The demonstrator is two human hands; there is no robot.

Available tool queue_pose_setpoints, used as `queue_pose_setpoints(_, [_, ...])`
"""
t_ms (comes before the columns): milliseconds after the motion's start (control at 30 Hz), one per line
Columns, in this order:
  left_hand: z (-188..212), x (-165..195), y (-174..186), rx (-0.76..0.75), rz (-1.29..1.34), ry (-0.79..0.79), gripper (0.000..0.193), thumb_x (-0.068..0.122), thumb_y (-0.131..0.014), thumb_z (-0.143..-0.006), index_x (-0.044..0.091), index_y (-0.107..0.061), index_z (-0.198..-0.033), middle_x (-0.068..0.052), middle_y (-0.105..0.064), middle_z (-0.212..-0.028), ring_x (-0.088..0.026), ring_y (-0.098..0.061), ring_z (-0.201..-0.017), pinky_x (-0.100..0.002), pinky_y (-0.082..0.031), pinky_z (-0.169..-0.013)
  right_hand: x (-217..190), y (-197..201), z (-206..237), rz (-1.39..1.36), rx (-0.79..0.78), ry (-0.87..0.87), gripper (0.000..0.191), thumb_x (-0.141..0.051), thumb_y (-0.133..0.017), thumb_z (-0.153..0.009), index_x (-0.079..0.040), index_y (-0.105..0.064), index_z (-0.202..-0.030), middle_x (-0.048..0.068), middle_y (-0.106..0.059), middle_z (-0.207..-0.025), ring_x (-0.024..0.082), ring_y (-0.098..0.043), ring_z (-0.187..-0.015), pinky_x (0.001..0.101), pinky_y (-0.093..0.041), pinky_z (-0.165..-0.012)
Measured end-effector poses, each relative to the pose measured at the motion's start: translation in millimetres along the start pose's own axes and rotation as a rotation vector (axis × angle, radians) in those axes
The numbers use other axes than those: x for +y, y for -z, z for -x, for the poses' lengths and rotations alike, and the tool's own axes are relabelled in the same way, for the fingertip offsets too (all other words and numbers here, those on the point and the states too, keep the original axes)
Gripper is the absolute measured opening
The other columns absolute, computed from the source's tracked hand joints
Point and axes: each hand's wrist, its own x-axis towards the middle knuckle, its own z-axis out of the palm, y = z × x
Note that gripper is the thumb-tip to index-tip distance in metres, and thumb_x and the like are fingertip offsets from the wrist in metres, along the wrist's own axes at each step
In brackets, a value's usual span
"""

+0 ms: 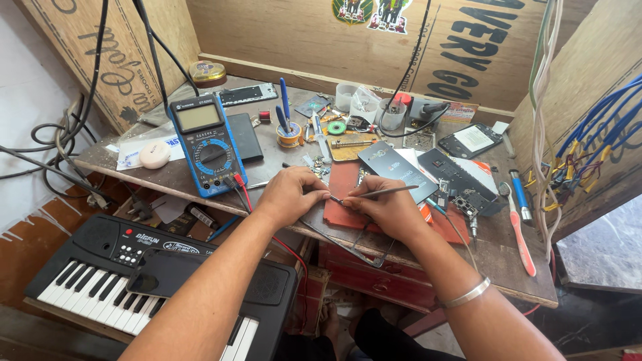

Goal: The person sits at a cluttered electronics repair bench and uses tweezers to work on the disassembled frame of a smartphone, manipulating small components near the phone's motherboard. A multimeter with test leads sits connected on the bench while the person picks and positions tiny parts on the phone chassis.

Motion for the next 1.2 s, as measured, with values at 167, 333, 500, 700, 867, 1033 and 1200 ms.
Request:
queue_pose_setpoints(167, [1.6, 1.7, 1.8, 0.001, 0.002, 0.015, 0.016, 0.026, -0.083, -0.077, 0.013, -0.08, -0.086, -0.005, -0.075, -0.087, -0.024, -0.07, -0.086, -0.037, -0.054, -0.077, -0.2, 4.7, -5.2, -0.075, -0.054, -0.039, 0.015, -0.012, -0.078, -0.087, 0.0, -0.073, -0.09, 0.005, -0.078, -0.083, 0.008, -0.07, -0.074, 0.0245, -0.057, -0.064])
queue_pose_setpoints(333, [1.9, 4.6, 3.3, -0.004, 0.02, 0.018, 0.015, 0.025, -0.083, -0.078, 0.012, -0.08, -0.086, -0.005, -0.075, -0.087, -0.024, -0.07, -0.085, -0.037, -0.054, -0.076, -0.5, 7.9, -3.9, -0.153, -0.117, 0.036, 0.016, -0.014, -0.078, -0.09, 0.001, -0.072, -0.092, 0.005, -0.076, -0.084, 0.008, -0.067, -0.077, 0.0233, -0.055, -0.067])
queue_pose_setpoints(500, [2.6, 6.4, 4.4, -0.007, -0.001, 0.04, 0.017, 0.026, -0.083, -0.078, 0.012, -0.08, -0.086, -0.006, -0.075, -0.087, -0.024, -0.069, -0.085, -0.037, -0.054, -0.075, -0.4, 4.3, 2.5, -0.215, 0.004, 0.04, 0.014, -0.013, -0.077, -0.089, 0.0, -0.071, -0.092, 0.004, -0.077, -0.085, 0.008, -0.07, -0.077, 0.0234, -0.057, -0.068])
queue_pose_setpoints(700, [2.4, 6.4, 4.8, -0.02, 0.021, 0.031, 0.017, 0.027, -0.083, -0.078, 0.012, -0.08, -0.088, -0.006, -0.075, -0.088, -0.023, -0.071, -0.085, -0.037, -0.055, -0.076, -0.8, 0.7, 4.7, -0.069, 0.023, 0.084, 0.013, -0.011, -0.08, -0.086, 0.001, -0.075, -0.089, 0.004, -0.077, -0.083, 0.006, -0.069, -0.075, 0.024, -0.056, -0.066])
queue_pose_setpoints(867, [2.4, 5.3, 3.8, -0.008, 0.021, 0.028, 0.018, 0.028, -0.083, -0.078, 0.012, -0.08, -0.087, -0.005, -0.076, -0.089, -0.024, -0.071, -0.086, -0.037, -0.055, -0.077, -1.6, 0.4, 6.7, -0.007, 0.063, 0.05, 0.012, -0.011, -0.081, -0.085, -0.001, -0.076, -0.089, 0.003, -0.078, -0.081, 0.005, -0.068, -0.074, 0.0234, -0.056, -0.065])
queue_pose_setpoints(1033, [2.3, 4.4, 2.8, -0.013, 0.015, 0.03, 0.017, 0.027, -0.083, -0.078, 0.013, -0.08, -0.087, -0.006, -0.075, -0.09, -0.024, -0.071, -0.087, -0.037, -0.055, -0.078, -3.5, 0.5, 7.4, 0.028, 0.065, 0.088, 0.012, -0.011, -0.081, -0.084, -0.001, -0.076, -0.089, 0.003, -0.078, -0.081, 0.005, -0.068, -0.074, 0.0234, -0.057, -0.064])
queue_pose_setpoints(1200, [1.9, 2.5, 2.2, -0.003, 0.007, 0.023, 0.017, 0.027, -0.083, -0.078, 0.013, -0.08, -0.087, -0.006, -0.076, -0.09, -0.024, -0.071, -0.088, -0.037, -0.055, -0.078, -5.7, -3.5, 7.7, 0.075, 0.097, 0.071, 0.013, -0.012, -0.083, -0.083, -0.002, -0.076, -0.088, 0.003, -0.078, -0.079, 0.005, -0.067, -0.071, 0.0245, -0.055, -0.061])
